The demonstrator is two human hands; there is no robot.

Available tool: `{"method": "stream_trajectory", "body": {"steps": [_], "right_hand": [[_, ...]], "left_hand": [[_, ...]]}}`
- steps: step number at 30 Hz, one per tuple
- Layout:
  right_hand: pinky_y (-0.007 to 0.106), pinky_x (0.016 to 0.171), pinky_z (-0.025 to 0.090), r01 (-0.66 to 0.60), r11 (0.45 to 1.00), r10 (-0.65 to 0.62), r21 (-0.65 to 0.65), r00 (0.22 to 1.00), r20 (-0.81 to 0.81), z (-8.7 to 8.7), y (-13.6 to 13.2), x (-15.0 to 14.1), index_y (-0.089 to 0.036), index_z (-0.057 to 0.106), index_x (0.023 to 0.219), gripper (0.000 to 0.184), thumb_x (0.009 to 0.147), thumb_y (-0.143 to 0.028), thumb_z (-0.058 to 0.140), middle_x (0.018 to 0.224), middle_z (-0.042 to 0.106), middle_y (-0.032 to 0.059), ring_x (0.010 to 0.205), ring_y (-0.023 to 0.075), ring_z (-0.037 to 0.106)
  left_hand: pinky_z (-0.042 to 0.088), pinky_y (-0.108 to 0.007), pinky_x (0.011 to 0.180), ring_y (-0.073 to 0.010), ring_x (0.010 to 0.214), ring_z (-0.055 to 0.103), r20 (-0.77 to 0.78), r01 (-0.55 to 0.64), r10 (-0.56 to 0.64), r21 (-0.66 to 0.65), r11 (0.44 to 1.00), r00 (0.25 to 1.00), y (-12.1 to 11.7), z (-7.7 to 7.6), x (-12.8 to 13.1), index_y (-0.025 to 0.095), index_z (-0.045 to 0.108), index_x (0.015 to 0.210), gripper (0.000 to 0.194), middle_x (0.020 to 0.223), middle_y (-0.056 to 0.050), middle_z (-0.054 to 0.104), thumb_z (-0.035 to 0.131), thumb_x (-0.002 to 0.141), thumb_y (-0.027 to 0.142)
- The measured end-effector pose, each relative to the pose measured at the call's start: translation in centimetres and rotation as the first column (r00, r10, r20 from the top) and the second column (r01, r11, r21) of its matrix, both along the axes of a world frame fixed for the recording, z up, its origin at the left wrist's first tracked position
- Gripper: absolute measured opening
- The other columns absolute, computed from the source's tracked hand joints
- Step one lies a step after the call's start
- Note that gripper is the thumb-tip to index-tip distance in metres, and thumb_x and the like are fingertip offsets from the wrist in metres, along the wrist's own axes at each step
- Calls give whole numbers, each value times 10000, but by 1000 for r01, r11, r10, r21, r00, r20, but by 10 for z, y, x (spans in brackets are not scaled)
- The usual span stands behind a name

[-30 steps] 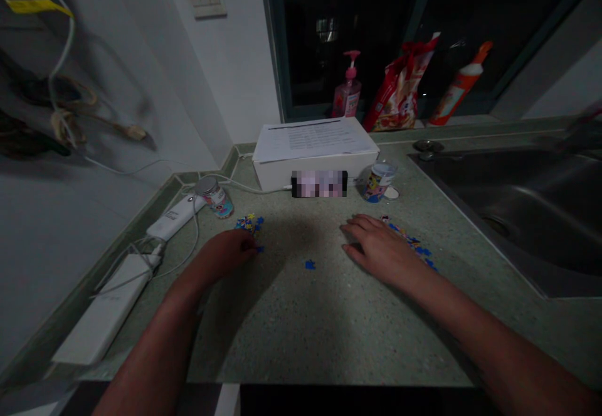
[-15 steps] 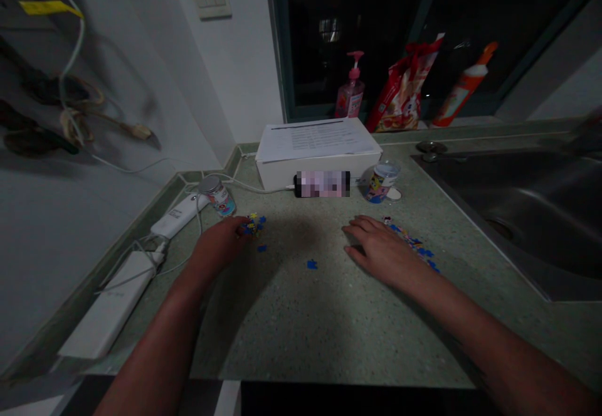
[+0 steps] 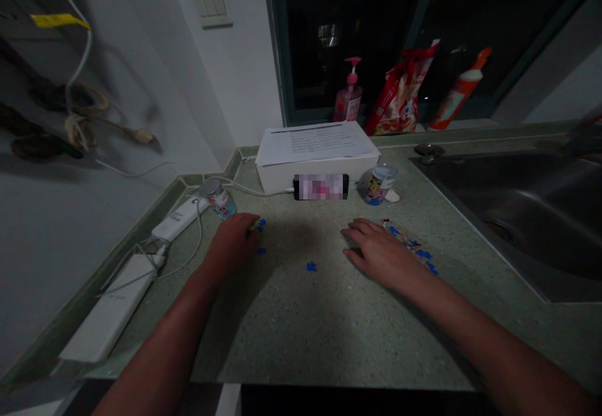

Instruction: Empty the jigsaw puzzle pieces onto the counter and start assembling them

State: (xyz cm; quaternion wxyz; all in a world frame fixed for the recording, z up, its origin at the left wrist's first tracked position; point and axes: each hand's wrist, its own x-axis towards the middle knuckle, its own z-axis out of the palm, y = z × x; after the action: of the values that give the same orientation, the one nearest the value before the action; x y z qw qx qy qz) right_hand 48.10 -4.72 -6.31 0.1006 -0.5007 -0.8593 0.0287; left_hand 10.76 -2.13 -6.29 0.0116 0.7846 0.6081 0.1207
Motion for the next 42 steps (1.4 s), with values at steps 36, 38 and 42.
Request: {"method": "stream_trajectory", "body": {"steps": [36,38,42], "right_hand": [[509,1090,530,9,1000,-9,-9,1000,3,3,-3,-5,-150,750,1233,272,978,-226,692,1266,720,193,1239,363,670],[513,1096,525,8,1000,-8,-15,1000,0,4,-3,-6,-152,751,1237,279,974,-222,691,1268,723,196,1243,365,670],[521,1108,514,4,1000,-4,-4,1000,1,3,-3,-6,-151,751,1240,285,974,-232,688,1281,720,200,1256,367,663]], "left_hand": [[513,-464,1114,-315,1195,700,42,27,-24,-68,997,999,8,-4,37,137,703,1382,458,1252,-154,773,568,944,135],[511,-468,1118,-310,1189,703,57,55,-51,-78,995,997,5,-5,43,160,710,1373,438,1249,-142,774,579,956,149],[482,-470,1156,-290,1235,684,109,155,-143,-105,982,984,-7,-8,59,215,718,1358,390,1286,-106,767,585,994,178]]}}
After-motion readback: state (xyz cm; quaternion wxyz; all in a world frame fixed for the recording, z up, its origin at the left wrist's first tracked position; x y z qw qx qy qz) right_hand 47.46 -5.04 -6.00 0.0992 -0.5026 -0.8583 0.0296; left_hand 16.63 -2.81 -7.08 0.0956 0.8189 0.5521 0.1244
